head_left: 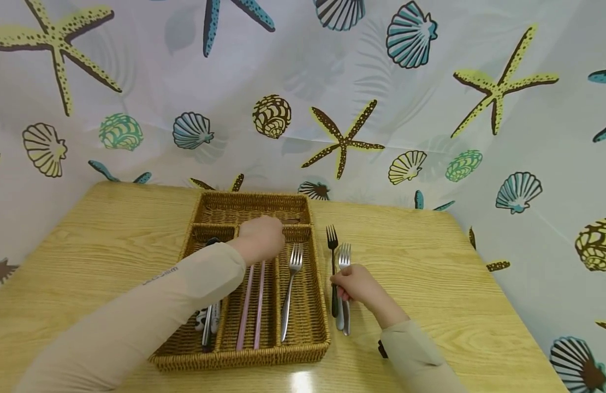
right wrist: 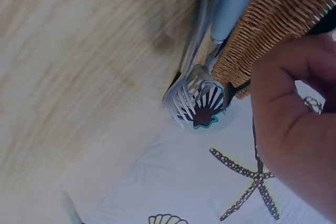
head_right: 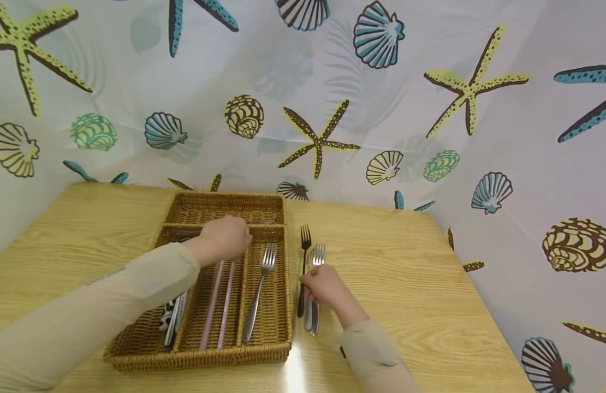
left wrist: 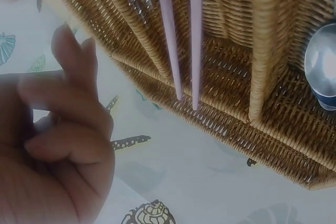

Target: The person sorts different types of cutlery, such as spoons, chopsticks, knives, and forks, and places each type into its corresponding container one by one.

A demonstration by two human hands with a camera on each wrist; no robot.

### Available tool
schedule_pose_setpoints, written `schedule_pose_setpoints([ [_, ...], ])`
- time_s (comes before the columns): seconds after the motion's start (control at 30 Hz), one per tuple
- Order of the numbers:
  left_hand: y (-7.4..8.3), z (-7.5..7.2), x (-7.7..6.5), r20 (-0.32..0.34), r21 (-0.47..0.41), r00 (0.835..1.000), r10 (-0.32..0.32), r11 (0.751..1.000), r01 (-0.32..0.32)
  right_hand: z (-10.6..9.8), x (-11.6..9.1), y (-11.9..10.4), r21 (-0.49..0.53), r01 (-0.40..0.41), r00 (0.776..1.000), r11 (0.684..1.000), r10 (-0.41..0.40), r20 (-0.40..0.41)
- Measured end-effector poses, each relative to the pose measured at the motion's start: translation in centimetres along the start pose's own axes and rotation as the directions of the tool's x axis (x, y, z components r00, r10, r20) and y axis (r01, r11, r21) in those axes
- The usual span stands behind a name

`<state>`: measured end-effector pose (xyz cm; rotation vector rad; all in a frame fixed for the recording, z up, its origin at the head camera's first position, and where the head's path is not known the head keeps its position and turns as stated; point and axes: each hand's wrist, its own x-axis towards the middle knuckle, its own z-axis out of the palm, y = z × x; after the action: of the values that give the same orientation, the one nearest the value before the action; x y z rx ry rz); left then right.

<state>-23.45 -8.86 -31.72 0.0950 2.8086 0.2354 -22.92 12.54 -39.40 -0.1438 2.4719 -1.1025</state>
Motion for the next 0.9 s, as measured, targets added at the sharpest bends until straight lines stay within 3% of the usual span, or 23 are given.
schedule_pose_setpoints([
  [0.13, -0.1, -0.1, 0.1, -0.005, -0.022, 1.0, 0.001, 1.0, -0.001, -0.7, -0.5, 0.0, 0.106, 0.004, 1.0, 0.994, -0.006, 0.02],
  [0.33, -0.1, -0.4, 0.1, -0.006, -0.076, 1.0, 0.015, 0.997, -0.016, -1.3, -1.5, -0.6, 0.172, 0.037, 0.998, 0.984, -0.045, 0.044],
  [0.63, 0.5, -0.7, -0.1, -0.032, -0.076, 0.998, 0.056, 0.995, -0.058, -1.0, -2.6, -1.7, 0.19, 0.084, 0.991, 0.978, -0.102, 0.087],
  [0.9, 1.2, -0.6, 0.0, -0.045, -0.095, 0.998, 0.033, 0.995, -0.037, -0.1, -3.3, -2.6, 0.219, 0.127, 0.985, 0.967, -0.149, 0.087],
])
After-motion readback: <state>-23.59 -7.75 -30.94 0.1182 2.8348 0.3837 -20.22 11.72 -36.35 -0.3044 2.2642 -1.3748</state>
